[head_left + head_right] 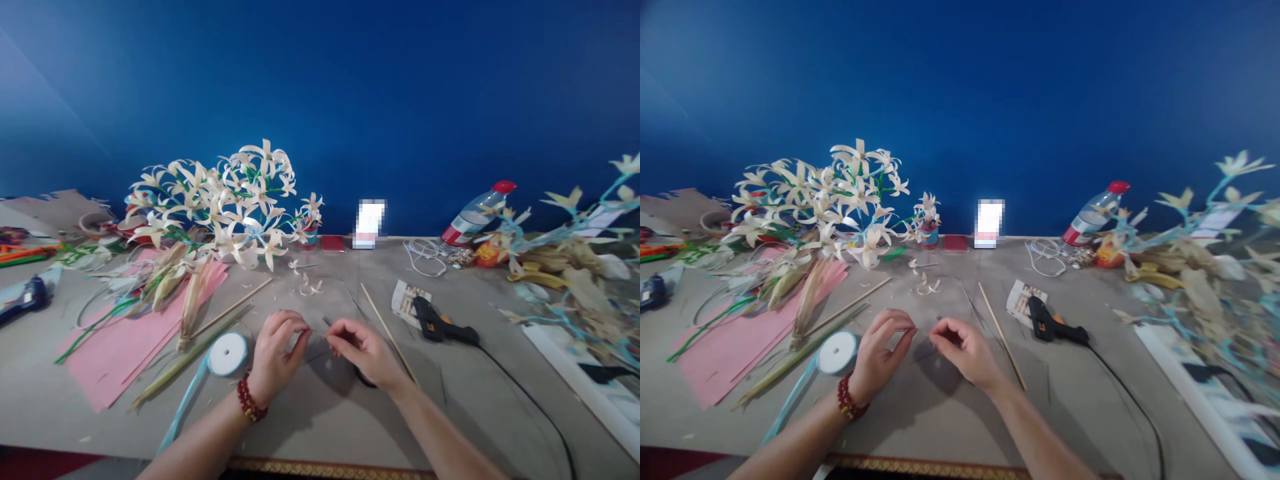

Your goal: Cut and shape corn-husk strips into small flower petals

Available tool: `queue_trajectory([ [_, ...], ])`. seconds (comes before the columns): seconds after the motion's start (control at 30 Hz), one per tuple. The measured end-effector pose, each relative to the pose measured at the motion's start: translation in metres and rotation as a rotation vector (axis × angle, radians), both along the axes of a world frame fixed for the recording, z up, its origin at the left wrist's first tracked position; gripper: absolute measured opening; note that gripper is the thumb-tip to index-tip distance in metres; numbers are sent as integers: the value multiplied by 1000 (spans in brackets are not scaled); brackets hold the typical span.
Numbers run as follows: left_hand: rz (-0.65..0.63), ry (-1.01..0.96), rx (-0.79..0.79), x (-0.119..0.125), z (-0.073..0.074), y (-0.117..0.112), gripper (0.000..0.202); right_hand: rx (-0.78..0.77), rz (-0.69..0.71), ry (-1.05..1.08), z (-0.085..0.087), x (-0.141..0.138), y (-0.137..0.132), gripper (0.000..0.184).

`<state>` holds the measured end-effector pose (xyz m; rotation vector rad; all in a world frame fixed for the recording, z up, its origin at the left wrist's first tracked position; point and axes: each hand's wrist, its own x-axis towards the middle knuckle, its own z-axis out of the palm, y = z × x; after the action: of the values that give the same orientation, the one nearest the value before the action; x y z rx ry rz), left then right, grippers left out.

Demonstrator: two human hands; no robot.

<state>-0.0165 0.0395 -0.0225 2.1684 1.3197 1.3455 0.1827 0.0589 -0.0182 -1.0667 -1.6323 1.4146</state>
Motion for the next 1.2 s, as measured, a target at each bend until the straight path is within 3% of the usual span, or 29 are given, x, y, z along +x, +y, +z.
queue_trajectory([
  [0.13,-36,-55,-39,4,-2,-2,10,-118,46,138,-6,-4,-2,29],
  [0.33,-54,-169,-145,8,-11,-4,9,-130,70,174,-13,-9,-7,30],
  [0.7,-112,-193,-27,7,-11,-6,14,-323,21,308,-1,-8,-4,35],
  [0.83,-104,-105,-94,8,-9,-6,11,-332,22,310,-3,-10,-4,34],
  [0.97,-84,-157,-224,9,-5,-6,10,-224,15,237,-8,-13,-5,33],
  [1.2,-177,-410,-427,10,-8,-1,17,331,-4,-160,-12,-9,-9,10],
])
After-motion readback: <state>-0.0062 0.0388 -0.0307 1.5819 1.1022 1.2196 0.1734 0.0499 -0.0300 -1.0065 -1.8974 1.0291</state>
